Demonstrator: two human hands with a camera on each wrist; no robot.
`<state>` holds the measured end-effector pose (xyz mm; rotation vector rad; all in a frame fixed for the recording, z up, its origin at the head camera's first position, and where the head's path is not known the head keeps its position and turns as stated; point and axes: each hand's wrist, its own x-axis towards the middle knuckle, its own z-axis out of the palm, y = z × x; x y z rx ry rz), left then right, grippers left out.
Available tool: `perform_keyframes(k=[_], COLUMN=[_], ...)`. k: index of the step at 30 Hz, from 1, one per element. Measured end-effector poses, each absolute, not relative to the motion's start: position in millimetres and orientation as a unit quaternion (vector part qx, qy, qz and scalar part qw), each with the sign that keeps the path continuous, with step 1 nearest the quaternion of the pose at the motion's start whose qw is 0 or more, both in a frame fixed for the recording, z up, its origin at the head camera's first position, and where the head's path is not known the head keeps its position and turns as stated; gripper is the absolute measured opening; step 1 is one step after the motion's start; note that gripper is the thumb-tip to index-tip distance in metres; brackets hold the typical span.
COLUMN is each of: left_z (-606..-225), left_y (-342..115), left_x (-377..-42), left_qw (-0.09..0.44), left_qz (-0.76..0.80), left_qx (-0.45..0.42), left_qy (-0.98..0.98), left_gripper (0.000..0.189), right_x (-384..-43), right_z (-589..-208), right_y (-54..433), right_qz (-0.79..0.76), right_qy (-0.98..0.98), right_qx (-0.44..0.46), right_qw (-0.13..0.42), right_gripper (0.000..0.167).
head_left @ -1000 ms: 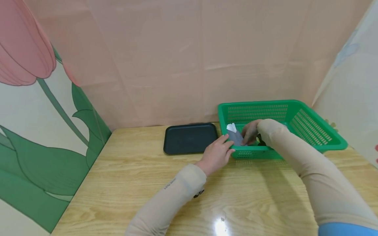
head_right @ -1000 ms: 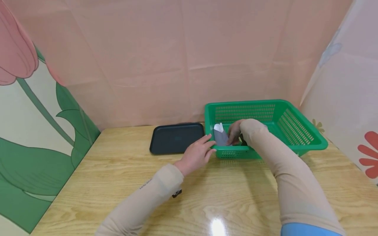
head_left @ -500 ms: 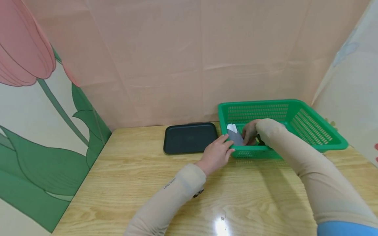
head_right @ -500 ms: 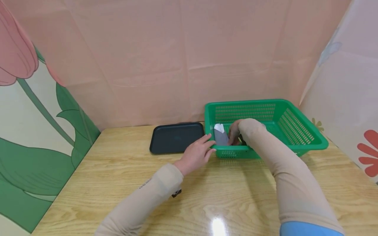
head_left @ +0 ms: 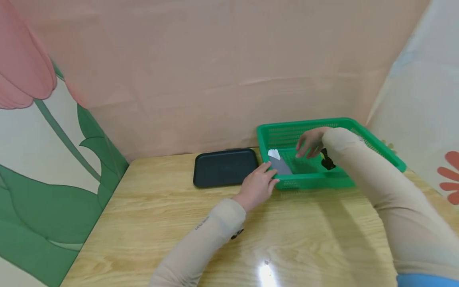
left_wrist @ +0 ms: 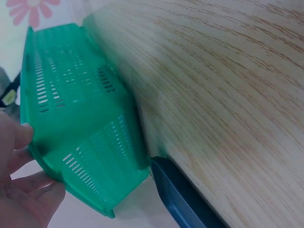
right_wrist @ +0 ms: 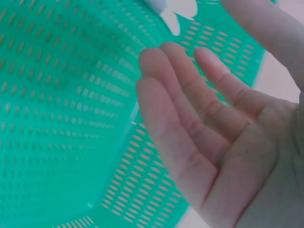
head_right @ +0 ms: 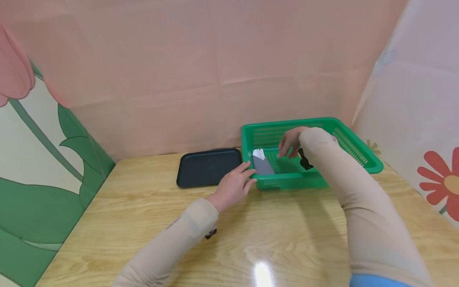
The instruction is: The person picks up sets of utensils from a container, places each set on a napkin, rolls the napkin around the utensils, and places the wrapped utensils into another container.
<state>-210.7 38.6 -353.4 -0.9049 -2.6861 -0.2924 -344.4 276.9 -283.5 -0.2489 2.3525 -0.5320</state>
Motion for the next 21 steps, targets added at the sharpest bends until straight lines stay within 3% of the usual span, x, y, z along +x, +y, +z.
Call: perform_keyframes(k=[7, 11, 16, 21], left_z=[-358, -357, -356, -356], left_y=[37, 36, 34, 32], left_x=[-210, -211, -212, -214], left_qw=[0.139, 0.143, 0.113, 0.046], left_qz=[-0.121, -0.130, -0.149, -0.218], left_qx=[-0.305, -0.301, -0.292, -0.271], left_qy=[-0.934, -0.934, -0.938, -0.936], left_gripper=[0.036, 0.035, 0.037, 0.047], right_x=[-325, -307, -279, -241], right_z=[-256, -239, -229, -234], right_y=[280, 277, 267, 250], right_qz=[-0.199, -0.193, -0.200, -0.205], right_qy=[0.915, 0.929, 0.956, 0.961], right_qx=[-0.131, -0.154, -0.165, -0.188], right_qw=[0.325, 0.276, 0.140, -0.003], right_gripper=[0.064, 0.060, 0.051, 0.046])
